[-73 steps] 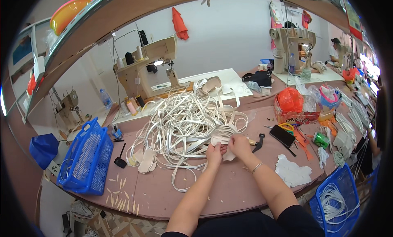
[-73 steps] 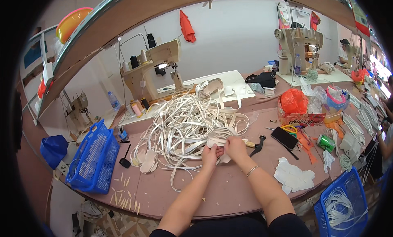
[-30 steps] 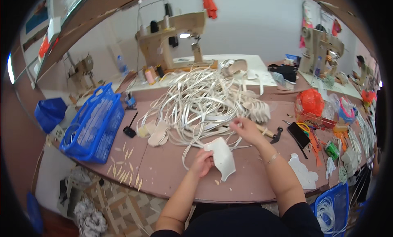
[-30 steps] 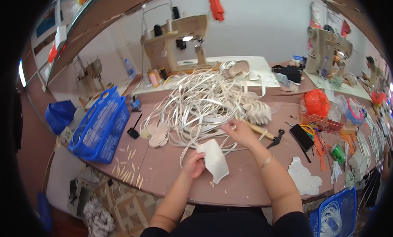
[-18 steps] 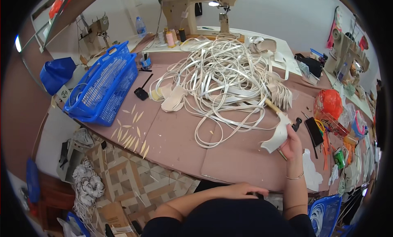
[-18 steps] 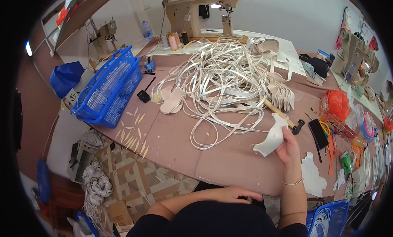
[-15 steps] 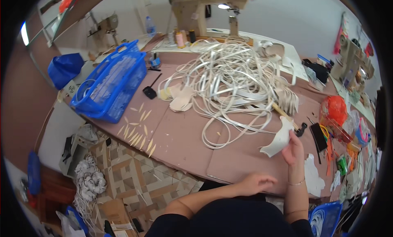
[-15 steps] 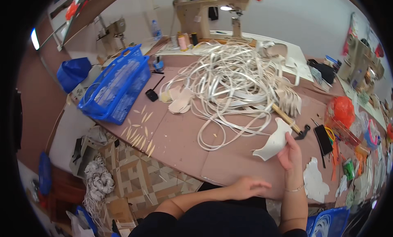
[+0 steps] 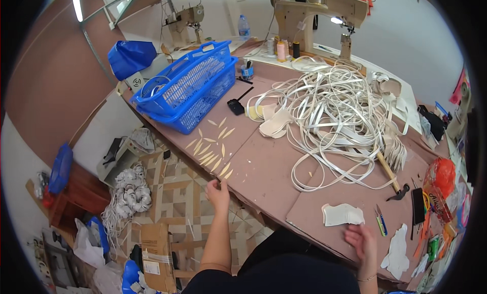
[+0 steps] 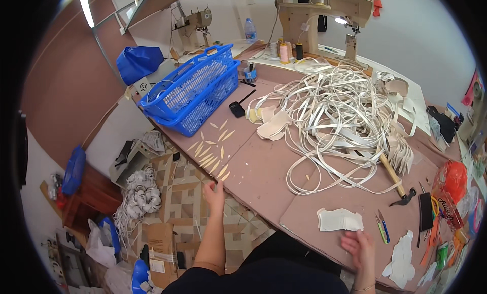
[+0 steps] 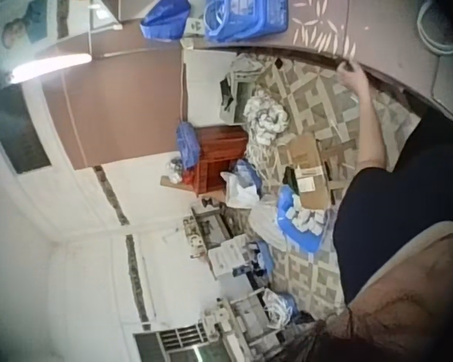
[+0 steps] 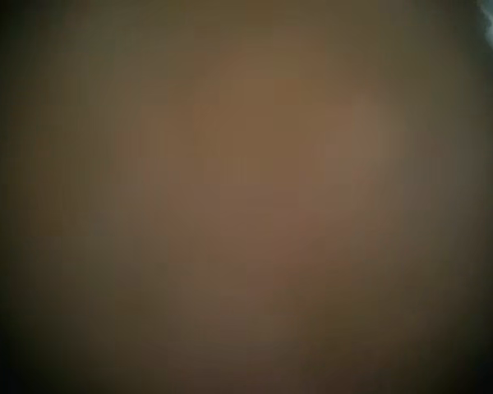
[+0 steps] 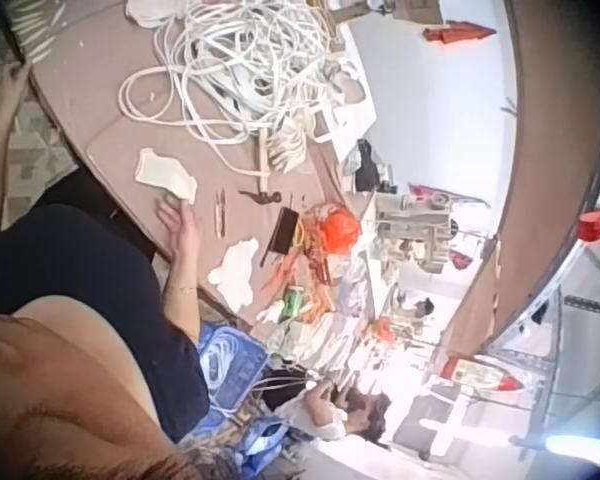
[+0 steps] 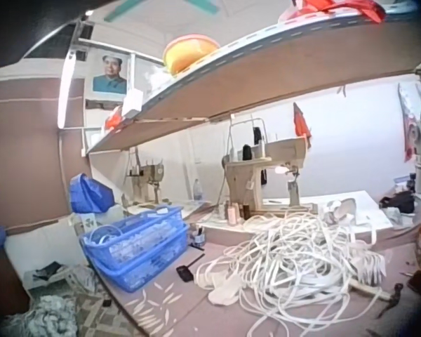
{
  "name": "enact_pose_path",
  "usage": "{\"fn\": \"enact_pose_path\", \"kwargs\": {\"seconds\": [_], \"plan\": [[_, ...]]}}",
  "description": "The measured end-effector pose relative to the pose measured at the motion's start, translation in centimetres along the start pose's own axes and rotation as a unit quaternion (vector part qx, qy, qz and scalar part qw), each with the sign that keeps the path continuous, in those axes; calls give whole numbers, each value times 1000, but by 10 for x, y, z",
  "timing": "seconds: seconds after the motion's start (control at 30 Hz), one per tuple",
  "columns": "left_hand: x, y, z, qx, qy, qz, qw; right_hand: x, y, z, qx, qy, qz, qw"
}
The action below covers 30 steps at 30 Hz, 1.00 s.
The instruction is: The person is assembling small white fabric components at a workbench. They repeatedly pick up small fabric pieces, fold them, and insert a thin white elastic strip into the folded edge. The person handles the items one at a time, folding and manipulating the fabric to secure the elastic, then places the finished units on the table.
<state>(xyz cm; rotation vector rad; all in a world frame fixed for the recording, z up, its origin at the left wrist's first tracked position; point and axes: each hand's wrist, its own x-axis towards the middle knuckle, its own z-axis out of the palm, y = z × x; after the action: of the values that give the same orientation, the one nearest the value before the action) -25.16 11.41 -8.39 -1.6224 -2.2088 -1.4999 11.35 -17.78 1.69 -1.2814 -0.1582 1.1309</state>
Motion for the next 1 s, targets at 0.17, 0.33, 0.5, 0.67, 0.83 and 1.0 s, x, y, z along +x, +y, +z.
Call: {"fn": "enact_pose_path", "kwargs": {"seconds": [0.17,0.33,0.5,0.67,0.83,1.0], "plan": [[-3,-20,16,-323,-137,-312,883,-12,-16,-20,-335,-68,10,940],[-15,52,-11,-329,-79,-109,935,-24,-27,11,-275,-105,-94,951],[-52,146,-38,-516,-278,-87,806,-2,-12,63,-403,-73,-463,786],[-115,217,-56,-463,-405,181,768,-3,-39,109,-462,-7,-662,591],[-137,252,-69,-437,-465,265,723,8,-38,73,-468,52,-647,600],[-143,251,-22,-270,-503,421,705,9,-49,29,-60,41,-304,950]]}}
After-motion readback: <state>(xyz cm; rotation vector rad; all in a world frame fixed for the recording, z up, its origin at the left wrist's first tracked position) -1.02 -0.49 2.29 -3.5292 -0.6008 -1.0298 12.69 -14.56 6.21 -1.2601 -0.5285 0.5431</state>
